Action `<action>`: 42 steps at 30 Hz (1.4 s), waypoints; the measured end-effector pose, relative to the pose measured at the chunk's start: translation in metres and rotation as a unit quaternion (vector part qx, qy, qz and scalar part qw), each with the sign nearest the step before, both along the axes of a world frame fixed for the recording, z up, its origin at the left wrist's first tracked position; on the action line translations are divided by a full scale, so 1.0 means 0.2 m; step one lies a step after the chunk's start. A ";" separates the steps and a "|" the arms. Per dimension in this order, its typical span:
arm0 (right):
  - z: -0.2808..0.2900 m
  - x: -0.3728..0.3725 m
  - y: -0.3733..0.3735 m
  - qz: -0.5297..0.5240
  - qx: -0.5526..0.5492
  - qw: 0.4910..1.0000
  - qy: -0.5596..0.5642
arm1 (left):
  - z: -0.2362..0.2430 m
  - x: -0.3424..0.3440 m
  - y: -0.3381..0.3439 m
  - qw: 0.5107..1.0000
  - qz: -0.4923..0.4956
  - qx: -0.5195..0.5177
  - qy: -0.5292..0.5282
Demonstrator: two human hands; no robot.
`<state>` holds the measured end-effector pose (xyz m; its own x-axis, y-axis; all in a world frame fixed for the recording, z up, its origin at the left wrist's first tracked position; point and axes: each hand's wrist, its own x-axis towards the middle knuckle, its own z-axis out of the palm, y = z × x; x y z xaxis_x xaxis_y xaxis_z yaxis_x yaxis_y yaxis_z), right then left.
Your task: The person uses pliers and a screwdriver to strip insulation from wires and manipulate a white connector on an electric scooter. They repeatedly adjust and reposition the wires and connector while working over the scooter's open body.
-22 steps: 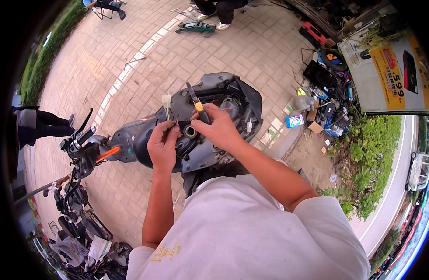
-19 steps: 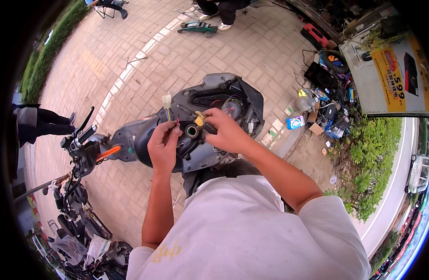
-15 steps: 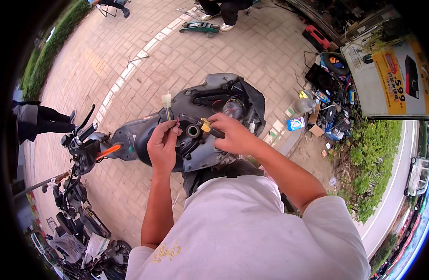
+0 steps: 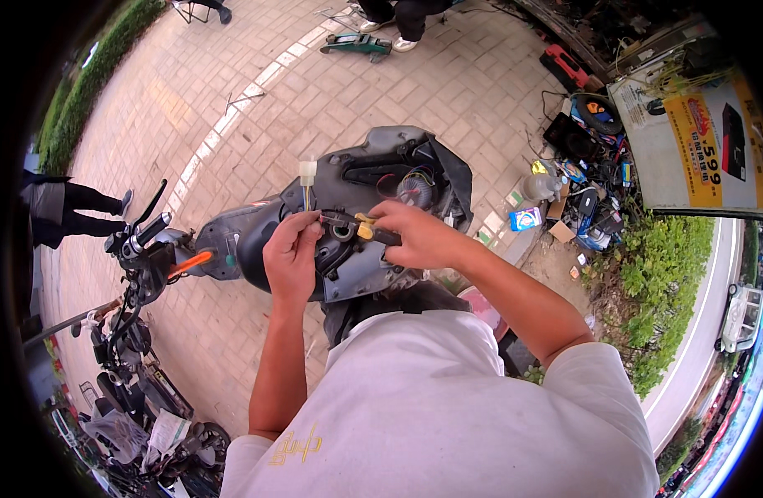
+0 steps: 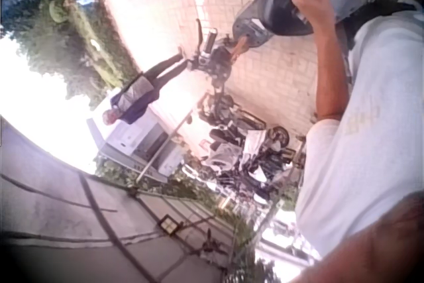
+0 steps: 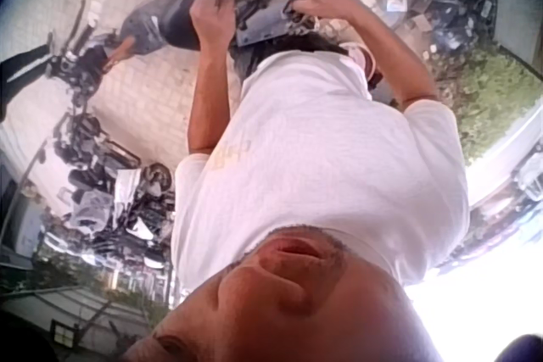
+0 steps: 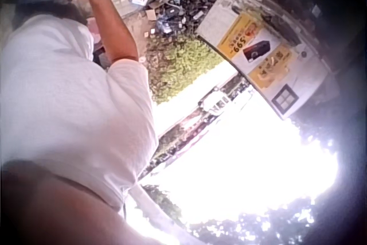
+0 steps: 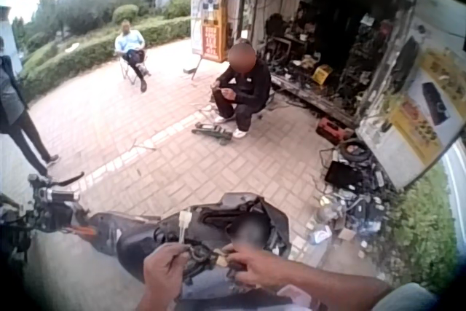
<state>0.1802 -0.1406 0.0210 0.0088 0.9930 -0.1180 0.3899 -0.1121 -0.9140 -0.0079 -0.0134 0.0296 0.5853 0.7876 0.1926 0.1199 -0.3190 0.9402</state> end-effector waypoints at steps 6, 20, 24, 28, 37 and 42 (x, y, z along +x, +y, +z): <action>0.01 0.01 -0.01 0.017 -0.032 0.999 0.031 | 0.01 -0.01 0.00 0.999 -0.017 -0.026 0.009; 0.05 0.00 -0.02 0.000 -0.035 0.998 0.045 | -0.02 -0.01 0.00 0.999 0.017 -0.046 0.005; 0.01 -0.01 -0.02 0.005 -0.012 1.000 0.010 | 0.00 -0.01 -0.01 1.000 0.010 -0.027 0.002; 0.02 0.00 -0.02 0.017 -0.022 1.000 0.001 | 0.03 -0.01 -0.01 0.999 -0.019 -0.026 0.008; 0.04 0.07 -0.02 0.050 -0.058 0.997 0.018 | -0.05 -0.04 0.00 0.987 -0.046 -0.156 -0.016; 0.07 0.07 -0.03 0.027 -0.071 0.995 0.060 | -0.05 -0.04 0.01 0.976 -0.023 -0.215 -0.029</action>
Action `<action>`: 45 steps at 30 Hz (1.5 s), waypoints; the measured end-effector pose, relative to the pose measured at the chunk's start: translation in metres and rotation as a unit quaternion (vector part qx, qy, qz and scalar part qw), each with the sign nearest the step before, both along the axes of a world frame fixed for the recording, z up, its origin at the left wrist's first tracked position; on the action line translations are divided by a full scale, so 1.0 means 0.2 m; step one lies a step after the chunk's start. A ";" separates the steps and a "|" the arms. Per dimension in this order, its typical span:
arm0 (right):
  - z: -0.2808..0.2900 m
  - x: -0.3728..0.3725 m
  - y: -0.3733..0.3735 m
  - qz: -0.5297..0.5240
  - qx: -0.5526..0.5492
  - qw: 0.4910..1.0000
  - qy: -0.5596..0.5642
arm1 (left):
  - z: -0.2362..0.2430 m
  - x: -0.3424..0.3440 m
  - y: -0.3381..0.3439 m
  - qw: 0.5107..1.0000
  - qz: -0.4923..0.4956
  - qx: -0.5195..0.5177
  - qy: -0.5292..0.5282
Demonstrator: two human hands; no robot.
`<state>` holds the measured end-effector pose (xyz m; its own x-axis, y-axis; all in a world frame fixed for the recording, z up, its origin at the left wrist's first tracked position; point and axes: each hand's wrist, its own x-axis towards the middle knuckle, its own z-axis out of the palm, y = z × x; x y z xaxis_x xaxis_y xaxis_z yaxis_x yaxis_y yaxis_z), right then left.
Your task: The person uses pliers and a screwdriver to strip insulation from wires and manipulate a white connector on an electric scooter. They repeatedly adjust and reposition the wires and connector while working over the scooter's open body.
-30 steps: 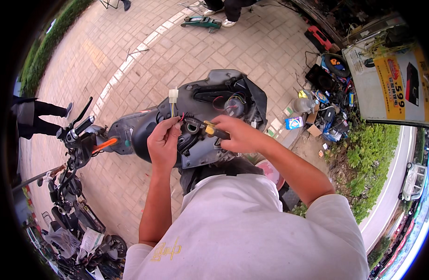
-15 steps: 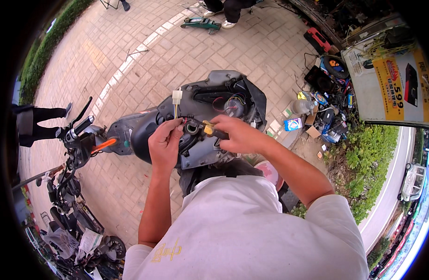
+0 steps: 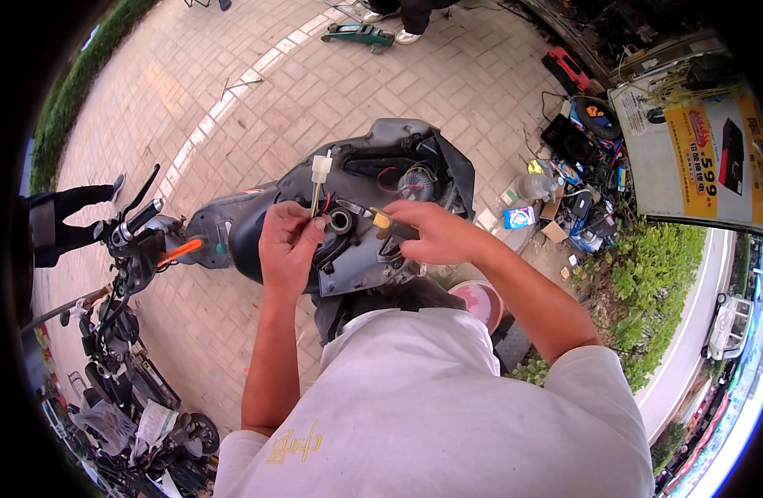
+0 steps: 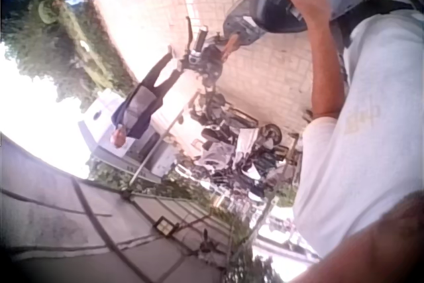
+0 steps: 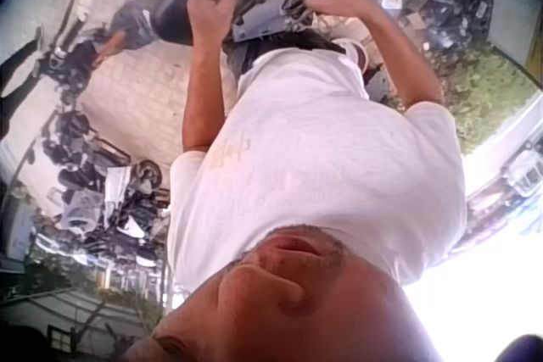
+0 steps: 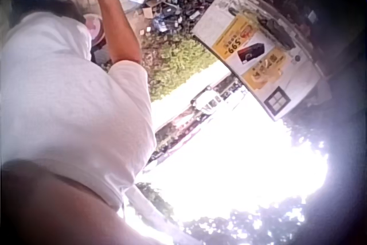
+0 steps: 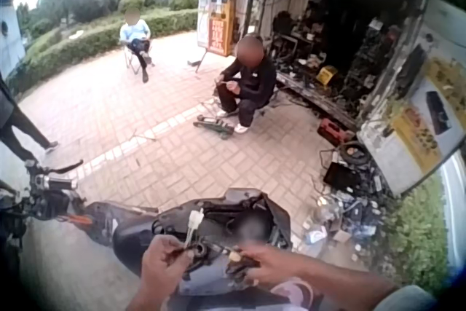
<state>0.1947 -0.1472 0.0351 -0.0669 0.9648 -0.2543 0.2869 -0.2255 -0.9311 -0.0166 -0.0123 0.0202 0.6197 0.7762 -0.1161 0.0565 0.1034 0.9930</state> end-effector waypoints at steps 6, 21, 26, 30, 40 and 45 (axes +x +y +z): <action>0.03 0.02 0.01 0.000 0.008 1.000 -0.015 | 0.00 0.02 0.00 1.000 0.000 0.002 0.004; 0.10 0.03 0.02 -0.011 -0.023 1.000 -0.018 | 0.02 0.04 0.00 1.000 -0.001 0.017 0.002; 0.08 0.02 0.01 -0.011 -0.029 0.999 -0.012 | 0.01 0.04 -0.01 0.999 0.009 0.032 0.001; 0.07 0.02 0.02 0.021 -0.002 0.999 -0.032 | 0.04 0.04 -0.01 0.999 -0.011 0.052 0.008; 0.05 0.03 0.01 0.060 0.031 0.993 -0.095 | 0.05 0.01 0.01 0.997 -0.076 0.028 0.006; 0.08 0.03 0.00 0.076 0.008 0.994 -0.080 | 0.04 0.00 0.01 0.996 -0.088 0.025 0.002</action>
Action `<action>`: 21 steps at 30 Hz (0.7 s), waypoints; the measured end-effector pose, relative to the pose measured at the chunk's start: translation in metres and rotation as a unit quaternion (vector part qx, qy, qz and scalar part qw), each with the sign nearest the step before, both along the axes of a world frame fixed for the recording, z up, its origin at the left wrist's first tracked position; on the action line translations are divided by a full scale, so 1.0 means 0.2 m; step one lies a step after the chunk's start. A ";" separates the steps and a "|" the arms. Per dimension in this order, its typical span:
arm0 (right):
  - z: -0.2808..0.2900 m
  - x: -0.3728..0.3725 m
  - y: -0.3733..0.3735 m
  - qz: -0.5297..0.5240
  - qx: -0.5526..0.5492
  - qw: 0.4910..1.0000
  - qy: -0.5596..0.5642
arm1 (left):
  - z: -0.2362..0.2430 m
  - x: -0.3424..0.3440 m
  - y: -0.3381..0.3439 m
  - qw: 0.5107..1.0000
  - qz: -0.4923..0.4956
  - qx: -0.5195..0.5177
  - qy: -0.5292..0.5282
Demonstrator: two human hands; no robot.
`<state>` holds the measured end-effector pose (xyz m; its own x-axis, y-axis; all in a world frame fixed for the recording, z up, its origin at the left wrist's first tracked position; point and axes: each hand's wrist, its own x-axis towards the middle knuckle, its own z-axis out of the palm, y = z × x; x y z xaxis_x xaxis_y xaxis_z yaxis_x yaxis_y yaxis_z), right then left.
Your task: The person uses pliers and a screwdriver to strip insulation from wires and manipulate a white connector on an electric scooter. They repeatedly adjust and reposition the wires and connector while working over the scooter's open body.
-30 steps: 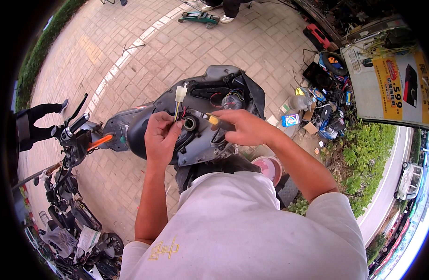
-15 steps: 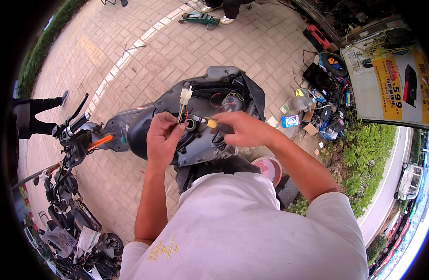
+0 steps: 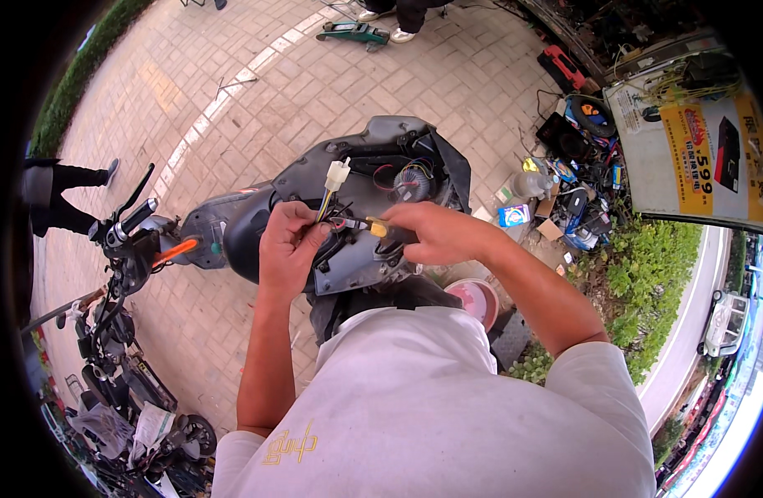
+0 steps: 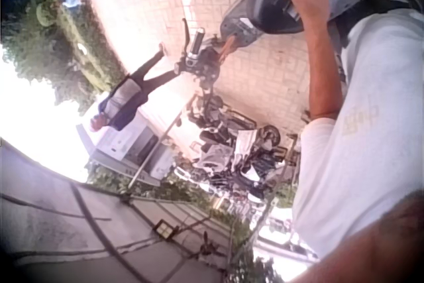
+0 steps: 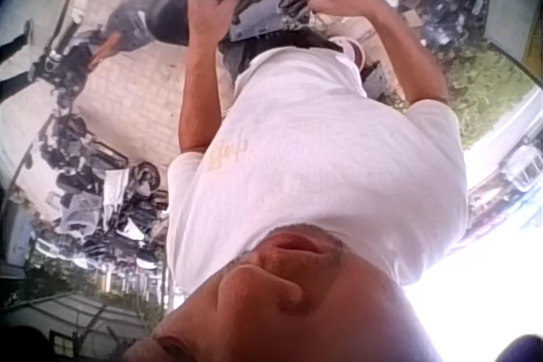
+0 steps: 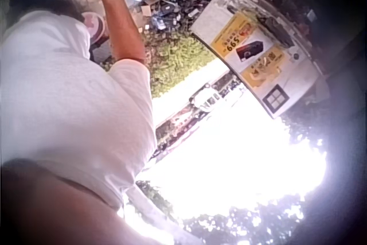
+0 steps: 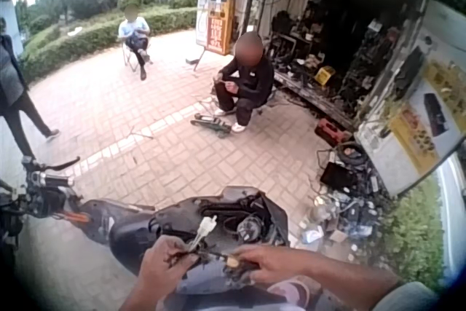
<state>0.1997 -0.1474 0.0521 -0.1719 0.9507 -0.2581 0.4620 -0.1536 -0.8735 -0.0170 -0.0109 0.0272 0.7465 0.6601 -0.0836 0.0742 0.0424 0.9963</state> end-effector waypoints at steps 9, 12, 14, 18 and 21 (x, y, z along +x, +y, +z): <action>-0.02 -0.01 -0.01 0.028 -0.012 0.999 0.010 | 0.01 0.01 0.00 1.000 0.006 -0.017 0.016; -0.03 -0.02 -0.02 0.034 -0.008 0.999 -0.014 | 0.04 0.01 0.00 0.999 0.006 -0.013 0.032; -0.02 -0.03 -0.02 0.032 -0.026 0.999 -0.024 | 0.04 0.02 0.00 0.999 0.007 -0.025 0.021; -0.03 -0.04 -0.03 0.015 -0.014 1.000 -0.019 | 0.02 0.03 -0.01 0.999 0.016 -0.047 0.007; -0.05 -0.06 -0.05 -0.007 0.008 0.999 -0.043 | 0.03 0.04 -0.01 0.997 0.023 -0.066 0.009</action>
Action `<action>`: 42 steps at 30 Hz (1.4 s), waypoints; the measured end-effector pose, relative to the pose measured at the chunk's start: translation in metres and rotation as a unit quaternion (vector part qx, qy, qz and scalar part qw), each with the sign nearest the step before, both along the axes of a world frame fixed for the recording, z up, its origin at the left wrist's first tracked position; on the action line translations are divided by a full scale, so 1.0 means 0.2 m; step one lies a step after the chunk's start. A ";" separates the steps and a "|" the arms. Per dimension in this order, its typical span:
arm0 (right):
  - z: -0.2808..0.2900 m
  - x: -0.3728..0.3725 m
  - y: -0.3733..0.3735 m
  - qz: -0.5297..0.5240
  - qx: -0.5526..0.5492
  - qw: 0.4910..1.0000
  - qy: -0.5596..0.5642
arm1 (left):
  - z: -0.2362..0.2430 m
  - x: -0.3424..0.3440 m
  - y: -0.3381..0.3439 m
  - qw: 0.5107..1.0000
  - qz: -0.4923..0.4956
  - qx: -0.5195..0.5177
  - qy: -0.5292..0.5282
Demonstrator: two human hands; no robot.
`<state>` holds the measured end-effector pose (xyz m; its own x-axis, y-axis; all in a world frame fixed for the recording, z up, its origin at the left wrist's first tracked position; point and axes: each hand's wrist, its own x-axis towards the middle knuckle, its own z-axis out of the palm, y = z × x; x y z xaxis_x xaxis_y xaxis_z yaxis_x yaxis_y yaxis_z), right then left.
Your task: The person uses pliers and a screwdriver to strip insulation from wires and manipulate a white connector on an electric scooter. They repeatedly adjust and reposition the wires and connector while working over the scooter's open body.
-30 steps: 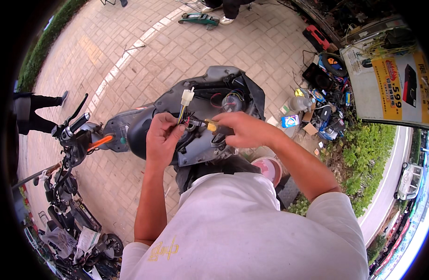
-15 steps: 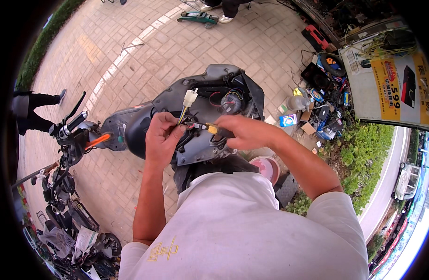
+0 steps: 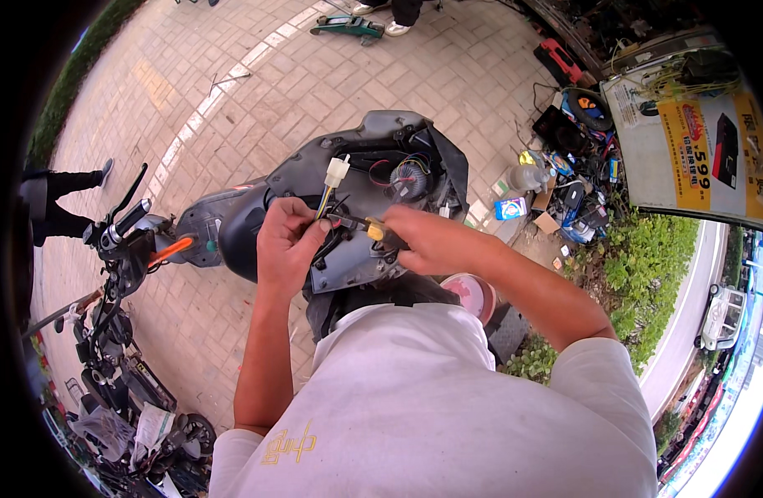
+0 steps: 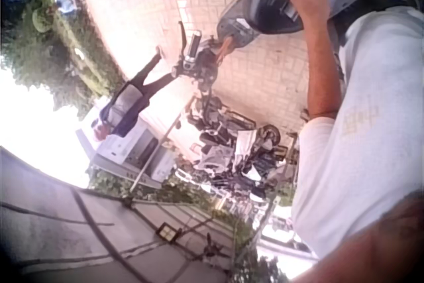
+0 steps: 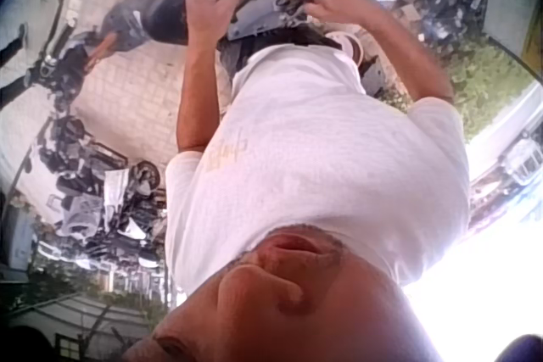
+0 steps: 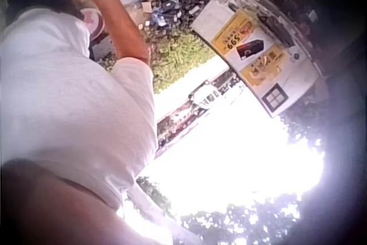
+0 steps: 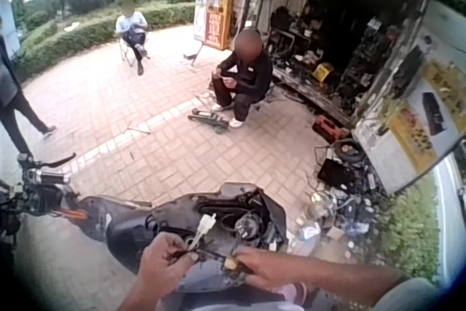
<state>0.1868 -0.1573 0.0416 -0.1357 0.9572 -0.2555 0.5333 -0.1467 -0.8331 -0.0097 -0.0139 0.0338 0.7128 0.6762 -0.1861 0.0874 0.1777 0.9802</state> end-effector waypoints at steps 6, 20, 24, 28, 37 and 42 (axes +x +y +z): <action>-0.03 -0.06 -0.02 -0.063 0.062 0.994 -0.064 | -0.03 0.03 -0.03 0.996 0.050 -0.055 -0.053; -0.03 -0.08 0.00 -0.076 0.113 0.975 -0.173 | 0.16 0.13 0.05 0.991 -0.025 0.104 0.081; -0.04 -0.08 -0.01 -0.104 0.085 0.981 -0.141 | 0.22 0.17 0.04 0.986 -0.024 -0.007 0.164; -0.10 -0.12 -0.05 -0.185 0.091 0.974 -0.098 | 0.08 0.17 0.05 0.991 0.078 -0.107 -0.015; -0.24 -0.18 -0.29 -0.598 0.088 0.743 0.288 | 0.50 0.55 -0.04 0.952 0.073 0.128 -0.267; -0.09 -0.19 -0.33 -0.653 0.134 0.682 0.299 | 0.51 0.69 -0.34 0.904 -0.248 0.310 -0.161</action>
<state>0.1492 -0.2230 0.0241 0.8749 0.3626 -0.3209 -0.3549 0.0294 -0.9345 0.1278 -0.0823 0.1365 0.9066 0.1617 0.3898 -0.3017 -0.3974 0.8666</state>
